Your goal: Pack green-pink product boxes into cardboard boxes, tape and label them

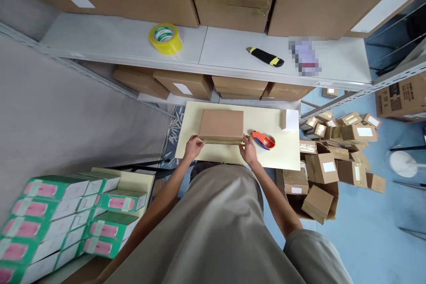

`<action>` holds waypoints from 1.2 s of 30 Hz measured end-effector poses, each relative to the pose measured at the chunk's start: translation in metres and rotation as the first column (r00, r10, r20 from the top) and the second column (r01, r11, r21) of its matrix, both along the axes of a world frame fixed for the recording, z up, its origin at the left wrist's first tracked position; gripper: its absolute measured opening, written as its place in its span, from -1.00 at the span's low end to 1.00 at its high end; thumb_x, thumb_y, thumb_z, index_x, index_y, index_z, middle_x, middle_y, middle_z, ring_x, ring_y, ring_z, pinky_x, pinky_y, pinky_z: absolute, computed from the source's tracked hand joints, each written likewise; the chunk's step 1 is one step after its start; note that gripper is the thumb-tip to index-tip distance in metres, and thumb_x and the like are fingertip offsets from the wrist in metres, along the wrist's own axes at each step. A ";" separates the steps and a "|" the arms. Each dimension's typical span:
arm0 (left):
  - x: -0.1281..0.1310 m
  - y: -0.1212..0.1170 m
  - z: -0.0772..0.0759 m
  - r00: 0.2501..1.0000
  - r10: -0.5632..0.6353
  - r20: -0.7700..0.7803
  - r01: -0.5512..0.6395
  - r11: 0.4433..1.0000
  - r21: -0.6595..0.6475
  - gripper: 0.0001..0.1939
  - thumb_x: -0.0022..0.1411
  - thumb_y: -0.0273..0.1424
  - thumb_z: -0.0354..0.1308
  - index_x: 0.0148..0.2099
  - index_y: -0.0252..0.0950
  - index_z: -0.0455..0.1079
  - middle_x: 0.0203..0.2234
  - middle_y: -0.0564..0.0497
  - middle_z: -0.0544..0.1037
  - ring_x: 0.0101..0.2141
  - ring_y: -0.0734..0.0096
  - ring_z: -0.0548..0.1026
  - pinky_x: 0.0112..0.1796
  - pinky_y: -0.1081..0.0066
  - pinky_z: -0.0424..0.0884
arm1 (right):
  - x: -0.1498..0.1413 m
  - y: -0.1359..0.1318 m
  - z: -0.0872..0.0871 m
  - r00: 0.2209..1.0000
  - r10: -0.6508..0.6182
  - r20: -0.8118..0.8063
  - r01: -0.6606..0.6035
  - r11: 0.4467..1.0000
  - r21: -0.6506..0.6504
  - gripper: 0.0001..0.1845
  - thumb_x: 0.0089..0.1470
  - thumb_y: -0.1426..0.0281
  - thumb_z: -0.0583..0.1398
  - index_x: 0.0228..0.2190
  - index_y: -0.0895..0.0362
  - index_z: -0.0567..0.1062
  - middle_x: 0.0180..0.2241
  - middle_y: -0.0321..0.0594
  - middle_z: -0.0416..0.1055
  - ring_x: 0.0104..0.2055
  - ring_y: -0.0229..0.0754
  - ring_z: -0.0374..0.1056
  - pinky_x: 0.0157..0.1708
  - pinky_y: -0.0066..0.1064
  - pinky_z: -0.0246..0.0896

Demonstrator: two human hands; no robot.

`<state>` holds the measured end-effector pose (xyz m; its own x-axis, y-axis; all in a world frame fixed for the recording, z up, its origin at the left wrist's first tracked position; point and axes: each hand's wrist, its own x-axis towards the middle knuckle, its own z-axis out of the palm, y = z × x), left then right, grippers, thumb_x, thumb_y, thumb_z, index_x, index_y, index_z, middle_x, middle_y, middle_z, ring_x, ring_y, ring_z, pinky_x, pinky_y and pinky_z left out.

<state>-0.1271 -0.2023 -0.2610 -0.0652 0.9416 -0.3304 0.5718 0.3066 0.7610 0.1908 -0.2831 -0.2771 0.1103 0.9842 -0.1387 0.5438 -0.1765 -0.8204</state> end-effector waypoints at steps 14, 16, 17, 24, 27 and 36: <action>0.012 -0.070 -0.031 0.984 0.145 0.103 -0.116 0.963 -0.245 -0.57 0.38 -0.33 0.41 0.24 -0.32 0.55 0.17 -0.31 0.72 0.16 -0.02 0.73 0.29 -0.02 0.61 | 0.062 -0.017 -0.040 0.765 -0.117 0.634 0.305 0.932 -0.196 -0.53 0.39 0.37 0.16 0.21 0.37 0.42 0.15 0.44 0.53 0.23 0.29 0.43 0.39 0.12 0.19; 0.018 -0.079 -0.028 0.983 0.108 0.147 -0.065 0.962 -0.266 -0.64 0.39 -0.33 0.39 0.18 -0.31 0.58 0.11 -0.27 0.76 0.17 -0.01 0.72 0.31 -0.01 0.59 | 0.069 -0.009 -0.047 0.774 -0.110 0.624 0.306 0.927 -0.216 -0.63 0.43 0.36 0.13 0.12 0.35 0.46 0.10 0.44 0.56 0.18 0.27 0.46 0.38 0.13 0.20; 0.021 -0.083 -0.026 0.982 0.090 0.168 -0.041 0.961 -0.275 -0.66 0.38 -0.34 0.38 0.15 -0.32 0.59 0.09 -0.27 0.76 0.17 0.00 0.72 0.31 -0.01 0.59 | 0.071 -0.007 -0.049 0.783 -0.112 0.612 0.302 0.929 -0.216 -0.66 0.46 0.36 0.10 0.09 0.33 0.47 0.09 0.44 0.56 0.15 0.26 0.48 0.36 0.14 0.21; 0.055 -0.102 0.012 0.935 -0.040 0.353 0.139 0.956 -0.260 -0.54 0.40 -0.24 0.39 0.25 -0.32 0.57 0.23 -0.29 0.69 0.15 0.05 0.72 0.28 0.07 0.61 | 0.070 -0.041 -0.030 0.933 0.141 0.332 -0.078 0.977 -0.196 -0.56 0.50 0.08 0.18 0.06 0.21 0.49 -0.07 0.21 0.62 0.04 0.23 0.56 0.22 0.15 0.44; 0.072 -0.105 0.038 0.904 -0.117 0.412 0.203 0.964 -0.171 -0.45 0.42 -0.15 0.39 0.34 -0.26 0.53 0.32 -0.26 0.63 0.23 0.03 0.66 0.28 0.11 0.60 | 0.065 -0.070 -0.007 0.941 0.260 0.217 -0.219 0.956 -0.195 -0.50 0.50 -0.07 0.15 0.04 0.10 0.52 -0.09 0.09 0.62 0.02 0.22 0.58 0.13 0.11 0.53; 0.091 -0.129 0.085 0.892 -0.291 0.346 0.282 0.956 0.077 -0.66 0.46 -0.17 0.35 0.16 -0.19 0.69 0.10 -0.16 0.73 0.10 0.10 0.68 0.10 0.20 0.65 | 0.069 -0.089 0.045 0.789 0.596 0.149 -0.563 0.799 -0.212 -0.61 0.47 0.04 0.25 0.02 0.10 0.58 0.04 0.14 0.68 0.18 0.27 0.59 0.32 0.18 0.46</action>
